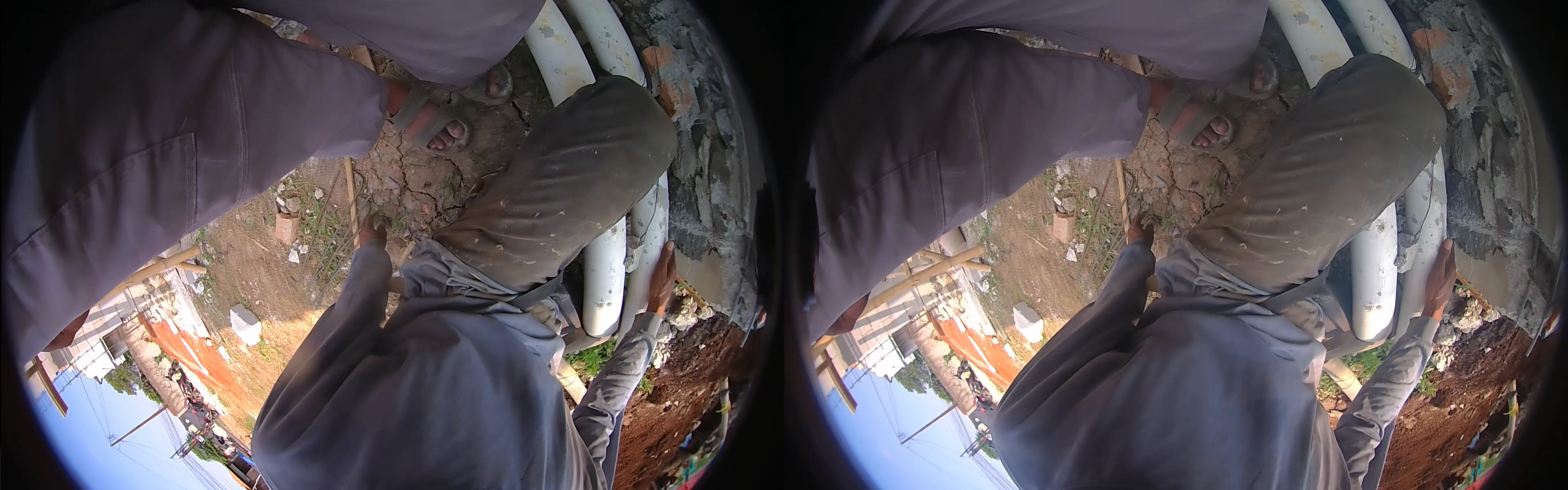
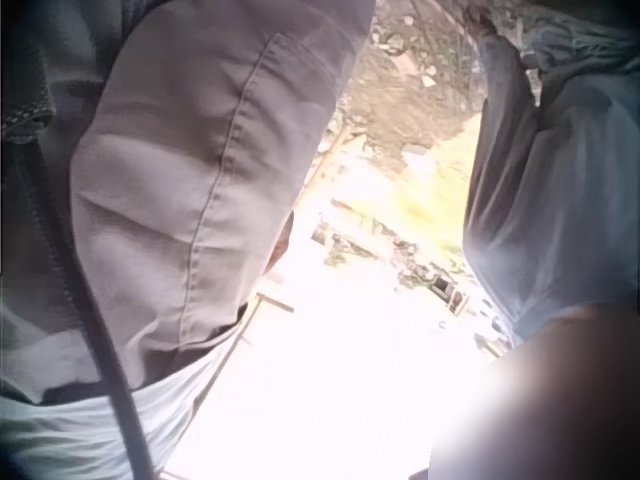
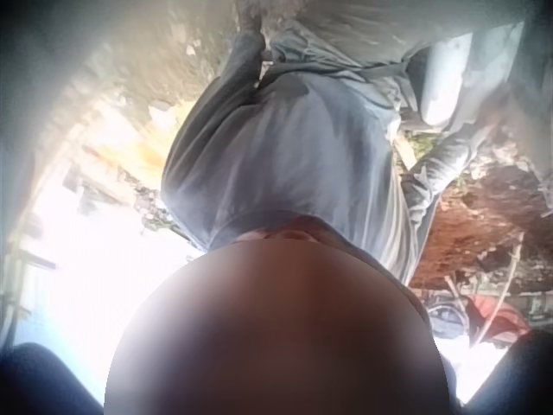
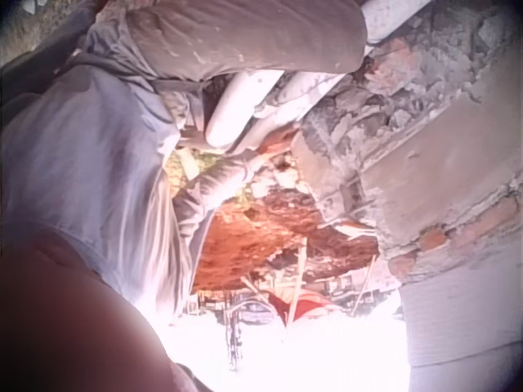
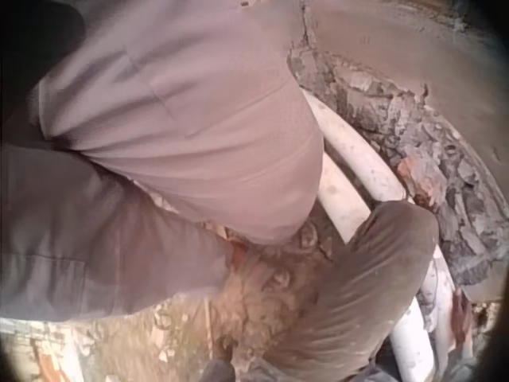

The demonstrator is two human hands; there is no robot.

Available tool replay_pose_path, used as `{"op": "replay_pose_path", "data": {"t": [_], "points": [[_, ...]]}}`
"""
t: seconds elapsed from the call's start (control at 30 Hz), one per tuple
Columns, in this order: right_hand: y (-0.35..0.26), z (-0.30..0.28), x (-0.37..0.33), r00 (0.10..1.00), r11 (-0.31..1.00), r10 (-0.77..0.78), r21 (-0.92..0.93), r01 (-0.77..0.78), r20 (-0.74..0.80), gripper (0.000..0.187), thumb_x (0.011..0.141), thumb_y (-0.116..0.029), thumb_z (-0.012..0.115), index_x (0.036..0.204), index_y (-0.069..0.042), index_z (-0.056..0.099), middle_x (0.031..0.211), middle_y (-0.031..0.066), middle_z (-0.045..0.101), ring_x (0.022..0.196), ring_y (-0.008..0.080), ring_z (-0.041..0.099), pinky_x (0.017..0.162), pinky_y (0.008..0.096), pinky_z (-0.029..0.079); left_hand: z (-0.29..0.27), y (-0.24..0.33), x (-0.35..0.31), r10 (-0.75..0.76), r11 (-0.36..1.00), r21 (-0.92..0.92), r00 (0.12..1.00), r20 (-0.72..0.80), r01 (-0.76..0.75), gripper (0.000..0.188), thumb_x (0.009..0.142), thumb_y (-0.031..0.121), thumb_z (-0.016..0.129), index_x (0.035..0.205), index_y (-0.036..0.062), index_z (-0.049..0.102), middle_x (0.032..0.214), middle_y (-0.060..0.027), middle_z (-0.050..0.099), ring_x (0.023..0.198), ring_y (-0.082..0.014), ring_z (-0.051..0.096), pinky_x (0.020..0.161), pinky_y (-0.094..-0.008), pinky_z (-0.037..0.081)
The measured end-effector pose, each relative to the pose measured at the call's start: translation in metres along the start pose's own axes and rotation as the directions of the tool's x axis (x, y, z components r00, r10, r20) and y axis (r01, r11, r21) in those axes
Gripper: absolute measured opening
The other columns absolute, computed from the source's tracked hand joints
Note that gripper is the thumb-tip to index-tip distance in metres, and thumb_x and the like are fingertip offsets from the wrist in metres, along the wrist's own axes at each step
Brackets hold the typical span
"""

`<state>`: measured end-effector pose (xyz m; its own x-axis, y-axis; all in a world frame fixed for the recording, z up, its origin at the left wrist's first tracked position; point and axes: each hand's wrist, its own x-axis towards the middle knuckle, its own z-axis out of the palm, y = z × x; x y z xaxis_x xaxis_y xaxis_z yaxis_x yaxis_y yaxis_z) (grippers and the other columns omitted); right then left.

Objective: The person assembles a rebar cage by tying metal rods together with wire at a construction site. They use pliers to twist and secure the wire around the rebar intersections.

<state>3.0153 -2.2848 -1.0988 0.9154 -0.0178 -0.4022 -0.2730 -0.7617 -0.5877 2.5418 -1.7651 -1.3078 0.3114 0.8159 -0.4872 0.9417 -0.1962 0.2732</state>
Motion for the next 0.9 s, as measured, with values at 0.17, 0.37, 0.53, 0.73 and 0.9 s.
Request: {"op": "replay_pose_path", "data": {"t": [0.17, 0.37, 0.53, 0.73, 0.9], "points": [[0.014, 0.000, 0.004, 1.000, 0.999, -0.014, -0.033, 0.013, -0.028, 0.087, 0.095, -0.066, 0.032, 0.140, 0.007, 0.040, 0.140, 0.0275, 0.045, 0.128, 0.0369, 0.045, 0.107, 0.0379, 0.034, 0.009, 0.006, -0.053, -0.125, 0.991, -0.020, 0.979, 0.161, 0.130, 0.032, 0.086, 0.026, 0.062, 0.113, 0.0115, 0.066, 0.113, -0.0170, 0.066, 0.104, -0.0350, 0.064, 0.089, -0.0424, 0.051], [0.013, -0.001, 0.005, 1.000, 0.999, -0.021, 0.031, 0.021, 0.003, 0.089, 0.094, -0.068, 0.033, 0.141, 0.007, 0.039, 0.139, 0.0270, 0.046, 0.126, 0.0363, 0.047, 0.106, 0.0378, 0.036, 0.030, -0.020, -0.052, -0.325, 0.944, 0.012, 0.929, 0.174, 0.329, 0.028, 0.084, 0.032, 0.059, 0.101, 0.0117, 0.070, 0.097, -0.0165, 0.070, 0.093, -0.0351, 0.067, 0.080, -0.0436, 0.053], [0.021, -0.002, 0.008, 1.000, 1.000, -0.010, -0.002, 0.010, -0.013, 0.088, 0.094, -0.068, 0.032, 0.140, 0.006, 0.040, 0.139, 0.0274, 0.046, 0.127, 0.0369, 0.047, 0.106, 0.0380, 0.035, 0.025, 0.006, -0.013, -0.379, 0.910, -0.064, 0.885, 0.272, 0.409, 0.029, 0.084, 0.032, 0.058, 0.101, 0.0117, 0.069, 0.097, -0.0168, 0.070, 0.091, -0.0363, 0.067, 0.080, -0.0434, 0.052], [0.020, 0.001, 0.006, 0.997, 0.994, -0.025, -0.104, 0.017, -0.071, 0.085, 0.094, -0.067, 0.030, 0.139, 0.003, 0.043, 0.138, 0.0267, 0.047, 0.130, 0.0391, 0.045, 0.107, 0.0394, 0.035, 0.009, 0.055, 0.004, -0.335, 0.938, 0.193, 0.894, 0.297, 0.287, 0.026, 0.085, 0.028, 0.056, 0.100, 0.0101, 0.068, 0.100, -0.0171, 0.069, 0.093, -0.0353, 0.066, 0.080, -0.0429, 0.052], [0.021, 0.001, 0.007, 0.995, 0.994, -0.005, -0.105, -0.005, -0.096, 0.084, 0.094, -0.068, 0.030, 0.139, 0.003, 0.044, 0.137, 0.0260, 0.049, 0.129, 0.0385, 0.045, 0.107, 0.0392, 0.035, -0.017, 0.093, -0.029, -0.077, 0.930, 0.367, 0.982, 0.175, 0.007, 0.024, 0.086, 0.025, 0.055, 0.099, 0.0088, 0.067, 0.102, -0.0175, 0.069, 0.095, -0.0346, 0.066, 0.081, -0.0425, 0.051]]}}
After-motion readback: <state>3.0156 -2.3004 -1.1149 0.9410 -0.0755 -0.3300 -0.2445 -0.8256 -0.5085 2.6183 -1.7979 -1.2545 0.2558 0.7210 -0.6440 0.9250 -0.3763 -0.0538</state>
